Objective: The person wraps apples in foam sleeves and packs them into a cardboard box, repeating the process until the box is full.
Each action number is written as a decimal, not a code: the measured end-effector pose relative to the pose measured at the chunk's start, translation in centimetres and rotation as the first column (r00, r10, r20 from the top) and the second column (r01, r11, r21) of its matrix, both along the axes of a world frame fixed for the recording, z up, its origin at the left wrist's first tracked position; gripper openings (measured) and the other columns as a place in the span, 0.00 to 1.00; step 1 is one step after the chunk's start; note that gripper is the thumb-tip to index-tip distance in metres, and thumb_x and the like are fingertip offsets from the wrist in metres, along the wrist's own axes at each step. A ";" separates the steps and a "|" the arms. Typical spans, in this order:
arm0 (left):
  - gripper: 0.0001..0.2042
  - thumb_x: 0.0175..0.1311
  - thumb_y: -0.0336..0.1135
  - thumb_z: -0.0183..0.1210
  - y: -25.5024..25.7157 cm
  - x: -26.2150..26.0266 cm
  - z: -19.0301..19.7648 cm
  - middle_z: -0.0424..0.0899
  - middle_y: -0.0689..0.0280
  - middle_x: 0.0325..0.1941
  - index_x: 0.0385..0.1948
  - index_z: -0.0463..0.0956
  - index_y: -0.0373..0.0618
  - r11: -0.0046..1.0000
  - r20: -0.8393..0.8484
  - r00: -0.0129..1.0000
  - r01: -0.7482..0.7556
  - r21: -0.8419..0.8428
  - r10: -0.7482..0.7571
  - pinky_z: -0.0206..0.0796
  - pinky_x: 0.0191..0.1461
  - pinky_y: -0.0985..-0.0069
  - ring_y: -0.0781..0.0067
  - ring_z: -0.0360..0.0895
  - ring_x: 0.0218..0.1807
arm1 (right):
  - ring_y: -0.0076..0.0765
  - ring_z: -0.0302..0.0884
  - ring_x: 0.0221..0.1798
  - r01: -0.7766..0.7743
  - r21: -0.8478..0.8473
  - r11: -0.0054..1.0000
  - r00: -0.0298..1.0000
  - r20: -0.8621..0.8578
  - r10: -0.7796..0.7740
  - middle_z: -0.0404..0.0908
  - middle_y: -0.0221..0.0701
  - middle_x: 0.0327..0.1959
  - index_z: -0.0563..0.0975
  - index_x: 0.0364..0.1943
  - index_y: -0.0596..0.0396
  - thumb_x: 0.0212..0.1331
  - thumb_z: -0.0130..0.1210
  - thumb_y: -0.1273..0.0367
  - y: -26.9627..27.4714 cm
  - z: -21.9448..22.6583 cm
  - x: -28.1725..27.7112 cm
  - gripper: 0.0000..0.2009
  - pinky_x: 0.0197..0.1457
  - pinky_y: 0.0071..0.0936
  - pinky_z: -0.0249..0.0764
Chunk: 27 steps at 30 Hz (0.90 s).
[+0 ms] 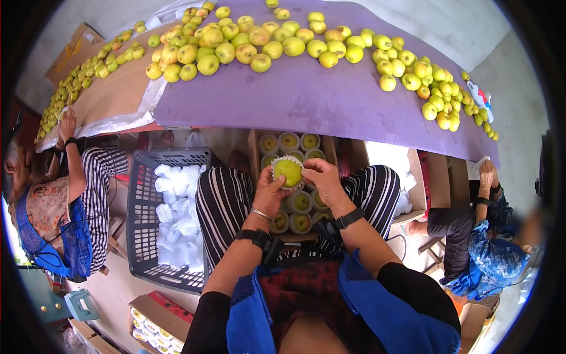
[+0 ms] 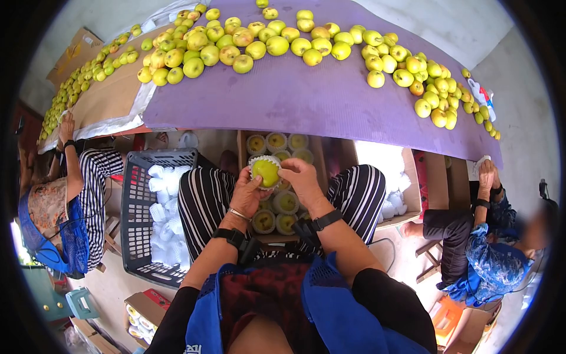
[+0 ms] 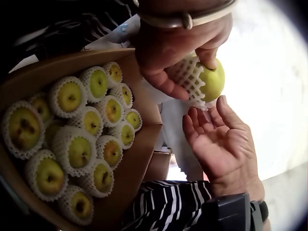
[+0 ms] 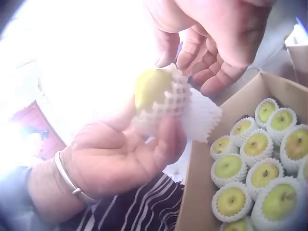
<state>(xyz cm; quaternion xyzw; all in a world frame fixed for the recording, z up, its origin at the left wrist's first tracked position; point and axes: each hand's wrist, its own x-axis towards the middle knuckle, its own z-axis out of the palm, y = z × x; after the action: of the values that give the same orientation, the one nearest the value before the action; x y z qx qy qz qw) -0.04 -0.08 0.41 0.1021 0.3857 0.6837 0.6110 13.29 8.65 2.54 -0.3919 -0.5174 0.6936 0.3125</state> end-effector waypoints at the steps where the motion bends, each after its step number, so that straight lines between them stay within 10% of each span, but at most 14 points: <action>1: 0.19 0.55 0.31 0.53 0.0 0.0 0.1 0.67 0.64 0.47 0.48 0.58 0.48 1.000 0.002 1.000 0.004 -0.004 -0.004 0.69 0.41 0.69 0.67 0.71 0.45 | 0.22 0.70 0.29 0.023 -0.034 0.999 0.999 -0.024 -0.024 0.74 0.28 0.26 0.74 0.32 0.63 0.45 0.53 0.75 -0.1 0.3 -0.1 0.09 0.30 0.18 0.67; 8: 0.17 0.53 0.28 0.51 0.2 0.3 -0.2 0.68 0.61 0.46 0.44 0.59 0.45 0.995 -0.174 0.985 -0.028 -0.098 0.010 0.71 0.38 0.69 0.66 0.71 0.45 | 0.20 0.68 0.24 0.096 0.033 0.995 0.984 0.146 -0.099 0.73 0.29 0.24 0.73 0.30 0.61 0.47 0.49 0.76 0.2 -1.3 -0.5 0.06 0.26 0.18 0.66; 10: 0.16 0.53 0.28 0.51 0.2 -0.2 -0.4 0.68 0.62 0.45 0.44 0.59 0.45 0.993 -0.107 0.994 -0.049 -0.110 0.037 0.71 0.38 0.68 0.66 0.71 0.45 | 0.19 0.68 0.25 -0.004 0.501 0.866 0.977 0.186 -0.103 0.73 0.29 0.23 0.72 0.29 0.60 0.46 0.48 0.76 -0.5 -0.7 -0.7 0.05 0.28 0.17 0.66; 27: 0.17 0.49 0.26 0.54 0.1 0.0 -0.9 0.70 0.64 0.38 0.41 0.60 0.43 0.960 -0.225 0.963 -0.195 -0.199 0.148 0.69 0.33 0.73 0.71 0.72 0.38 | 0.18 0.66 0.26 -0.076 0.454 0.888 0.973 0.227 -0.032 0.71 0.28 0.22 0.70 0.29 0.59 0.46 0.47 0.76 -1.2 0.1 -0.8 0.05 0.29 0.17 0.64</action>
<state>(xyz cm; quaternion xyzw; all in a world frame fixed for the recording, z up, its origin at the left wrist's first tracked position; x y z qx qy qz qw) -0.08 0.06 -0.52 0.0708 0.5280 0.6731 0.5130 12.45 7.49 2.62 -0.3780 -0.7035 0.5053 0.3268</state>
